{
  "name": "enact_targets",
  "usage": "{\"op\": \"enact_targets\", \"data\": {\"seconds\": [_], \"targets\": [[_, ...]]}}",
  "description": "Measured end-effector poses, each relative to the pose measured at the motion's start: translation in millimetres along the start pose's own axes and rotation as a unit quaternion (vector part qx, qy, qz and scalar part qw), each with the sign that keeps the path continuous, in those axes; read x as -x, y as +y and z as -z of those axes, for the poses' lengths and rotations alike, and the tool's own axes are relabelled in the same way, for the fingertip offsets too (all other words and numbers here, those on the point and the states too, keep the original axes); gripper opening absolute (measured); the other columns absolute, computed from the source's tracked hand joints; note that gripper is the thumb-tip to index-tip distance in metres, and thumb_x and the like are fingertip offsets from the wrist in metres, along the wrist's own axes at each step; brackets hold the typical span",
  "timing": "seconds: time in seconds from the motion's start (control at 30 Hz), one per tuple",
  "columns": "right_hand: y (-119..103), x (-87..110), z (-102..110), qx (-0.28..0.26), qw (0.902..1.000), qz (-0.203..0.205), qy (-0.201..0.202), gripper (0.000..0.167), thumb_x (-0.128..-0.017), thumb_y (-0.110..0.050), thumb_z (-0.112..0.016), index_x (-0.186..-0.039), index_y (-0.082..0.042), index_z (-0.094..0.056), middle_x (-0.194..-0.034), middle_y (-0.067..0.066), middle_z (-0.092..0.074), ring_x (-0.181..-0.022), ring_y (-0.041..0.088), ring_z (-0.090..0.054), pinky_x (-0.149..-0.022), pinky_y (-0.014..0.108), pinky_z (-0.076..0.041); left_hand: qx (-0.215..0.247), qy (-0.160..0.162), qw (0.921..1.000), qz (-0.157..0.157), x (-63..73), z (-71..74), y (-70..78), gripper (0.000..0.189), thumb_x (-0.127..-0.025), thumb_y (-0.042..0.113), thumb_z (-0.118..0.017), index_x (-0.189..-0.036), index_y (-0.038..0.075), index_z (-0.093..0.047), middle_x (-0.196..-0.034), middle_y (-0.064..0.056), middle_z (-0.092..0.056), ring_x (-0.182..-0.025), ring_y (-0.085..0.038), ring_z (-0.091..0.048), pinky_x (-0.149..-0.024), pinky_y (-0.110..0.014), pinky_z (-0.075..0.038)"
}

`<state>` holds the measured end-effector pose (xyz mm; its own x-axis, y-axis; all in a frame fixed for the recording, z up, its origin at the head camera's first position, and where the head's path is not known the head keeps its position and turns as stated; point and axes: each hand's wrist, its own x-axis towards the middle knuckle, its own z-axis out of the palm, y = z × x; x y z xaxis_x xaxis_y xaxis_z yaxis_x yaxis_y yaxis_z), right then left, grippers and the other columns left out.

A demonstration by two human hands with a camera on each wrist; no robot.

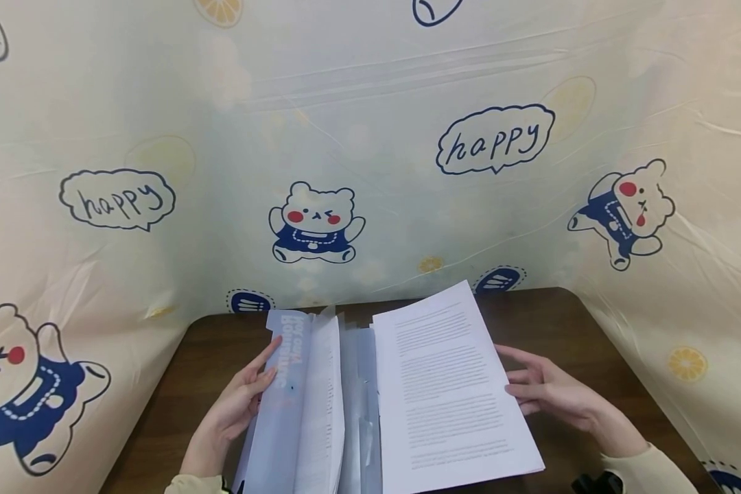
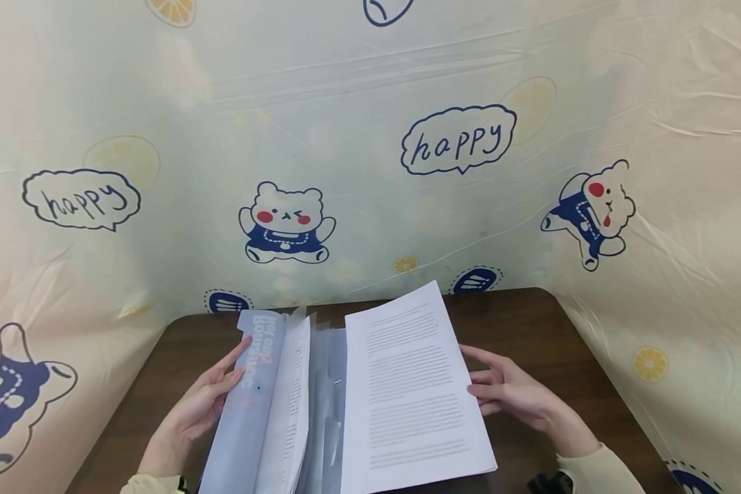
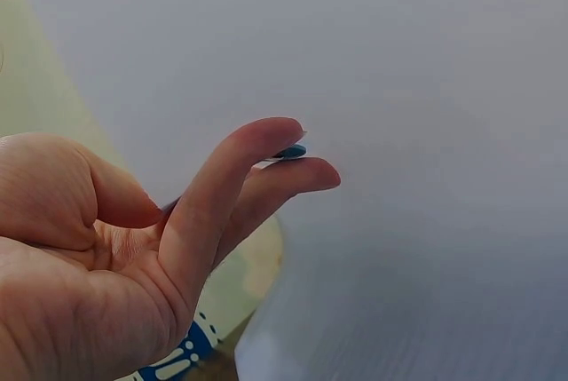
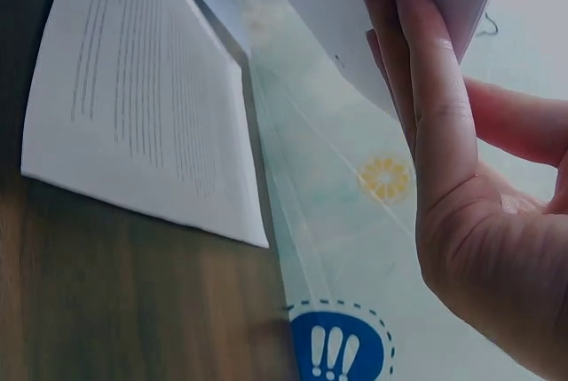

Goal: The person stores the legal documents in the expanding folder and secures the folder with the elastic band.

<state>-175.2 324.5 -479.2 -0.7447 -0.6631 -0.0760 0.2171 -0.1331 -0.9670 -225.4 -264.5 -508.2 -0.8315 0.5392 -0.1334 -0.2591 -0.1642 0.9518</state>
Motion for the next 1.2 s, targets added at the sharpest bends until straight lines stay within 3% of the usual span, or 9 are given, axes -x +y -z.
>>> {"op": "enact_targets", "data": {"seconds": [0.17, 0.73, 0.97, 1.2], "targets": [[1.5, -9.1, -8.4, -0.004, 0.9999, -0.007, -0.01, 0.078, -0.112, 0.003, -0.05, -0.171, 0.006, 0.0, -0.14, 0.009, -0.077, -0.115, 0.027, -0.082, -0.095, 0.041, -0.068, 0.003, 0.002, 1.0, 0.004, 0.5, 0.8, -0.5, 0.071, -0.121, 0.015, -0.037, -0.178, 0.033, 0.001, -0.143, 0.016, -0.069, -0.119, -0.005, -0.077, -0.101, -0.025, -0.063], [12.8, -28.6, -23.5, -0.021, 0.9987, -0.03, -0.034, 0.082, -0.112, 0.001, -0.053, -0.169, 0.009, 0.004, -0.14, 0.008, -0.076, -0.115, 0.024, -0.082, -0.096, 0.038, -0.067, -0.011, 0.028, 0.9995, 0.013, 0.5, -1.1, -1.4, 0.072, -0.121, 0.018, -0.04, -0.178, 0.03, 0.002, -0.143, 0.02, -0.068, -0.119, -0.004, -0.076, -0.102, -0.025, -0.063], [18.7, -39.7, -29.5, -0.003, 0.999, -0.04, -0.02, 0.083, -0.111, -0.001, -0.057, -0.171, 0.009, 0.0, -0.139, 0.011, -0.076, -0.111, 0.021, -0.082, -0.093, 0.034, -0.068, -0.02, 0.032, 0.9992, 0.016, -1.0, -1.4, -2.2, 0.072, -0.121, 0.019, -0.041, -0.178, 0.03, 0.002, -0.142, 0.02, -0.068, -0.117, -0.003, -0.076, -0.1, -0.024, -0.063], [23.9, -56.6, -38.2, 0.018, 0.9978, -0.062, 0.017, 0.085, -0.109, -0.004, -0.062, -0.173, 0.005, -0.007, -0.144, 0.023, -0.072, -0.108, 0.023, -0.083, -0.087, 0.031, -0.068, -0.018, 0.031, 0.9992, 0.015, -2.8, -1.2, -3.8, 0.072, -0.121, 0.019, -0.041, -0.178, 0.031, 0.0, -0.144, 0.02, -0.066, -0.118, -0.003, -0.076, -0.1, -0.024, -0.063]]}}
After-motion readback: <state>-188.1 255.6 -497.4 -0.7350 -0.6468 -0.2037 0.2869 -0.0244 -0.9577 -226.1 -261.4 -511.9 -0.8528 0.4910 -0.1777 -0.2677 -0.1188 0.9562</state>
